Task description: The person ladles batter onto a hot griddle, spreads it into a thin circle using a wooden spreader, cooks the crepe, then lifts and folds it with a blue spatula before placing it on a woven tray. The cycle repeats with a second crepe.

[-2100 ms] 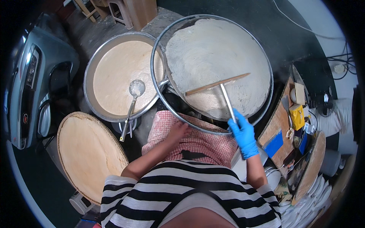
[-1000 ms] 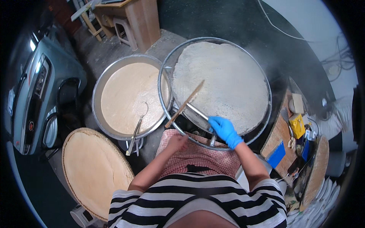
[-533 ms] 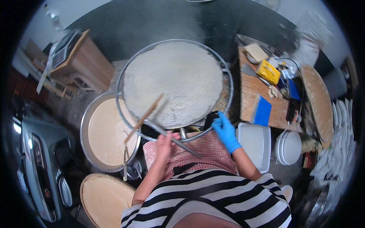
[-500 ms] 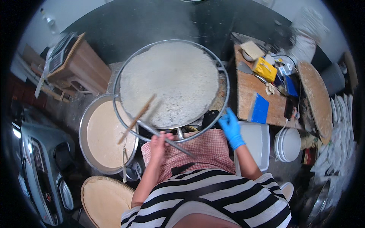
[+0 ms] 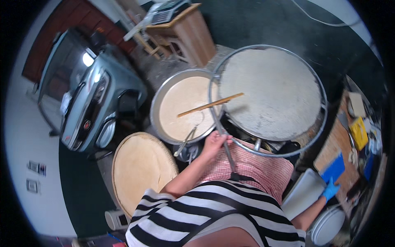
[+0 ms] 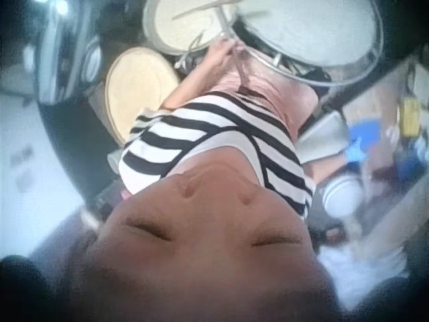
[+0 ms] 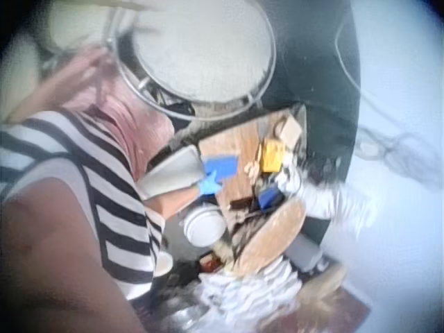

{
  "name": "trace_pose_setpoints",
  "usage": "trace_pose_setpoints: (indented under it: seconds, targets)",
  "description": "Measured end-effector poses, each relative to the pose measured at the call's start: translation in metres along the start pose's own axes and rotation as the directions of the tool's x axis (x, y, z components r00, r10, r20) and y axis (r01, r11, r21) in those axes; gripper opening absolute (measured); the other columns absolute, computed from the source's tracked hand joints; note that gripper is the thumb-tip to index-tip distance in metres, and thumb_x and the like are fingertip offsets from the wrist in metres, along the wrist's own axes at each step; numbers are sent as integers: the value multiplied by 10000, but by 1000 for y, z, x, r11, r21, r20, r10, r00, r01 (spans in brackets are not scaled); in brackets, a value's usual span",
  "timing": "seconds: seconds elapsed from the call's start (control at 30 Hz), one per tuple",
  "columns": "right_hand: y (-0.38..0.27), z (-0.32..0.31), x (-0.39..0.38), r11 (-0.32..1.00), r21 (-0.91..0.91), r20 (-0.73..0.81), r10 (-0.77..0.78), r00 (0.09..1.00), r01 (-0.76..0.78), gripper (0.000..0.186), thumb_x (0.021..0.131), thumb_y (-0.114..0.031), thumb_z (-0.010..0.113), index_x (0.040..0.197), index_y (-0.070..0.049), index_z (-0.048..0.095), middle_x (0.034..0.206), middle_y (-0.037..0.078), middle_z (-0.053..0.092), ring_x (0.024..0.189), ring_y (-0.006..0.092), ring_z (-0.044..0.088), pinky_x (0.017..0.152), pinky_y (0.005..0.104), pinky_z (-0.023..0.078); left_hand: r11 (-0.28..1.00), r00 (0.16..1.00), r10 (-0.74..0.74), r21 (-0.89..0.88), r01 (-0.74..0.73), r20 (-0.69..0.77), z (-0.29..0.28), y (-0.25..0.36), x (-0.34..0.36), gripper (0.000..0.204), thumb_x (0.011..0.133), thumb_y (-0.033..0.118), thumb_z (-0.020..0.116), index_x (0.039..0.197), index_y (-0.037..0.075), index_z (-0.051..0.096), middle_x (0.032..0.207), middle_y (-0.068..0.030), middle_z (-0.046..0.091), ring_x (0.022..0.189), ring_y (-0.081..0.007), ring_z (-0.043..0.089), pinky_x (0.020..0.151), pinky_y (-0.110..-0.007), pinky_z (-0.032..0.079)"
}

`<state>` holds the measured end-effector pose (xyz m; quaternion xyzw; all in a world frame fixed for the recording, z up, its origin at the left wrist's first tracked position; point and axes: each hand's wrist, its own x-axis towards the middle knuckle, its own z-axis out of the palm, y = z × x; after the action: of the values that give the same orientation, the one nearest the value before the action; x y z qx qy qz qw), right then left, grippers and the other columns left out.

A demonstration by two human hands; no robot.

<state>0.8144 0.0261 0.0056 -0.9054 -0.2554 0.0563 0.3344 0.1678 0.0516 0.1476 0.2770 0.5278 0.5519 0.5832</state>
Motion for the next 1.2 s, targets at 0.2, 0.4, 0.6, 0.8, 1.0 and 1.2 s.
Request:
trace_pose_setpoints:
  seconds: [0.2, 0.4, 0.6, 0.8, 1.0, 1.2]
  targets:
    - [-5, -8, 1, 879, 421, 255, 121, 959, -223, 711, 747, -224, 707, 1287, 69, 350, 1185, 146, 492, 885, 268, 564, 747, 348, 494, 992, 994, 94, -80, -98, -55, 5, -14, -4, 249, 889, 109, 518, 1110, -6, 505, 968, -143, 621, 828, -196, 628, 779, -312, 509]
    - [-111, -60, -96, 296, 876, 466, -314, 827, -381, 398, 850, -251, 585, 1157, -7, 519, 1052, 73, 567, 898, 174, 526, 820, 296, 429, 945, 975, 204, -279, -173, 85, -7, 31, 4, 328, 929, 289, 446, 1112, 19, 484, 676, -9, 476, 544, -95, 465, 524, -223, 411]
    - [-255, -45, -183, 632, 696, 653, -360, 666, -340, 379, 851, -218, 573, 1158, -3, 524, 1011, 40, 576, 869, 134, 531, 777, 275, 436, 947, 840, 35, -287, 146, 542, -19, 56, 14, 457, 950, 433, 295, 976, 30, 510, 517, 25, 343, 363, -62, 314, 353, -214, 287]
    - [-348, 13, -227, 808, 483, 875, -434, 214, -339, 340, 845, -229, 573, 1076, 20, 569, 937, 55, 615, 815, 126, 558, 741, 261, 454, 963, 754, -37, -177, 202, 656, -17, 42, 10, 523, 927, 489, 314, 930, 14, 533, 487, 29, 347, 343, -61, 322, 333, -193, 282]
    - [-384, 24, -252, 873, 407, 890, -445, -99, -270, 412, 828, -286, 584, 1101, 22, 559, 987, 55, 616, 845, 125, 563, 773, 264, 452, 957, 784, -188, -69, 282, 591, -29, 51, 15, 505, 936, 465, 319, 924, 11, 542, 488, 21, 364, 339, -65, 335, 328, -198, 287]
    - [-416, 37, -245, 680, 475, 828, -560, 22, -559, 453, 811, -224, 592, 1175, 30, 498, 1006, 87, 603, 881, 167, 564, 825, 306, 452, 946, 918, -270, -98, 309, 292, -52, 51, 21, 458, 962, 393, 289, 909, 10, 534, 488, 14, 366, 330, -79, 316, 327, -211, 278]
